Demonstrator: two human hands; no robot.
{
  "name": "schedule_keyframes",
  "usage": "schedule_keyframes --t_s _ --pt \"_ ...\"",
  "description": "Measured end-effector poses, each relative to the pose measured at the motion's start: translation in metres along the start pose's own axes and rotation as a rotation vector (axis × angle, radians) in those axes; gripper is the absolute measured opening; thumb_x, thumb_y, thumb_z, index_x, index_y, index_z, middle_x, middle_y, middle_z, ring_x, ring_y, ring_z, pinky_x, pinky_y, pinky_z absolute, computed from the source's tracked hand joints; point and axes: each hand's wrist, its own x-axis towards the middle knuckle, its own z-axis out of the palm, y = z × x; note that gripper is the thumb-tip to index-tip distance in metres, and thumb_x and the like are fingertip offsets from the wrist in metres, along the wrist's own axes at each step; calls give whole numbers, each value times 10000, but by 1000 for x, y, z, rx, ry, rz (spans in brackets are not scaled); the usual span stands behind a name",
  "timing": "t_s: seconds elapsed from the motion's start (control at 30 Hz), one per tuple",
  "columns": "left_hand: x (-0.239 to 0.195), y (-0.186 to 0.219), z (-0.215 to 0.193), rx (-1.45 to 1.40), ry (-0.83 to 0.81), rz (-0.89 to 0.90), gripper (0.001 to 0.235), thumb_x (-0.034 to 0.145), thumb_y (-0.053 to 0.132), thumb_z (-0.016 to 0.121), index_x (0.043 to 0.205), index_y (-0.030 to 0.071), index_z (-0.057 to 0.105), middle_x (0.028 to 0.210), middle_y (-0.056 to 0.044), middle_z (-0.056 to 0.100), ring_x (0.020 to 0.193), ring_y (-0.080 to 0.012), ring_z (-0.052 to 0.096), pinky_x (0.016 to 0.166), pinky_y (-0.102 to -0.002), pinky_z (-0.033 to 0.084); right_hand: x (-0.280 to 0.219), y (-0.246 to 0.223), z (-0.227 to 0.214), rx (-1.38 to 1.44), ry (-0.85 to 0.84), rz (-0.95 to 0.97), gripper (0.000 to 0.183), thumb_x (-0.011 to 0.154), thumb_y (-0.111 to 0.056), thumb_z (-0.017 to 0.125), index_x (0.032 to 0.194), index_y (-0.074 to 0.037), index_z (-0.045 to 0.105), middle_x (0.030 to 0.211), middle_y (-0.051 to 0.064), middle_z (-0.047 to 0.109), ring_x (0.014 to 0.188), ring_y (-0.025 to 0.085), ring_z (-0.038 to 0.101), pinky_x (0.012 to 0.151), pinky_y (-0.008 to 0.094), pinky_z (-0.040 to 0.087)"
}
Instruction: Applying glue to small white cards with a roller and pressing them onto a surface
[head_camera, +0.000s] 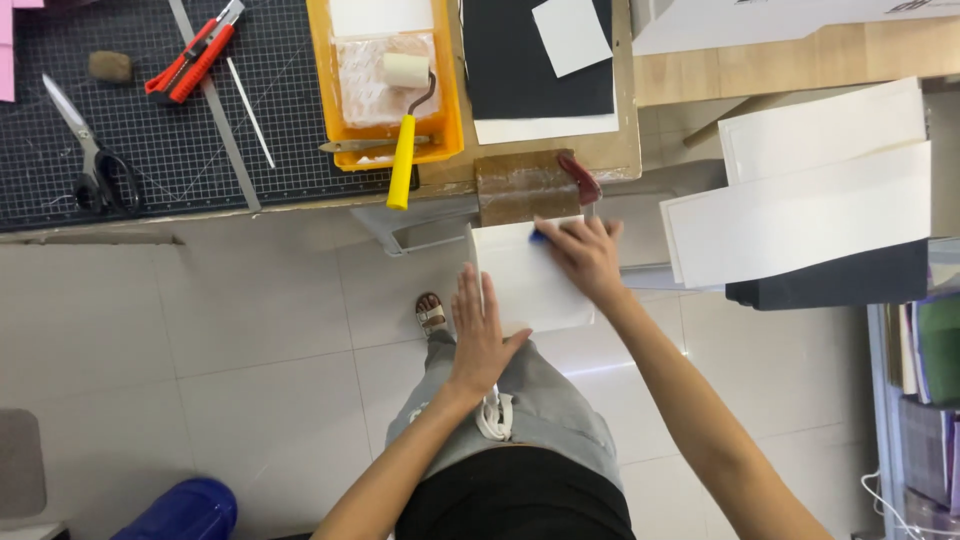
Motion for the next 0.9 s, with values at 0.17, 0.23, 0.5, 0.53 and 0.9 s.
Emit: schedule_keyframes --t_s 0.17,0.23,0.5,0.53,0.9 --pt "2 -5 1 -599 5 -234 1133 855 281 757 1574 -32 -60 1622 -334 -10 1464 -528 150 1164 -606 259 3 -30 -4 131 22 24 448 898 -183 729 1319 -334 692 971 -86 661 917 152 557 862 385 268" --pt "0 0 -3 -589 16 -202 1090 829 219 776 1573 -36 22 1627 -317 76 1461 -495 209 1172 -546 302 -43 -64 -3 68 -69 -74 243 914 -231 677 1116 -339 759 924 -45 692 837 178 562 862 418 281" --pt "4 -6 6 -645 26 -194 1075 836 200 769 1587 -2 27 1638 -290 66 1486 -456 177 1199 -497 273 28 -52 36 -5 15 -80 370 887 -230 693 1227 -373 714 924 -90 649 849 148 549 832 348 315" --pt "4 -6 5 -639 31 -186 1079 829 191 775 1582 -18 30 1630 -311 69 1482 -471 178 1202 -504 267 33 -53 34 31 18 -66 386 870 -222 712 1225 -373 716 926 -99 645 855 138 548 834 332 310" --pt "14 -20 13 -775 -49 -309 1078 848 337 769 1577 -12 56 1623 -301 40 1506 -429 108 1247 -476 182 36 -71 -4 150 -24 164 400 891 -277 736 1283 -351 700 985 -42 679 935 175 588 912 323 369"
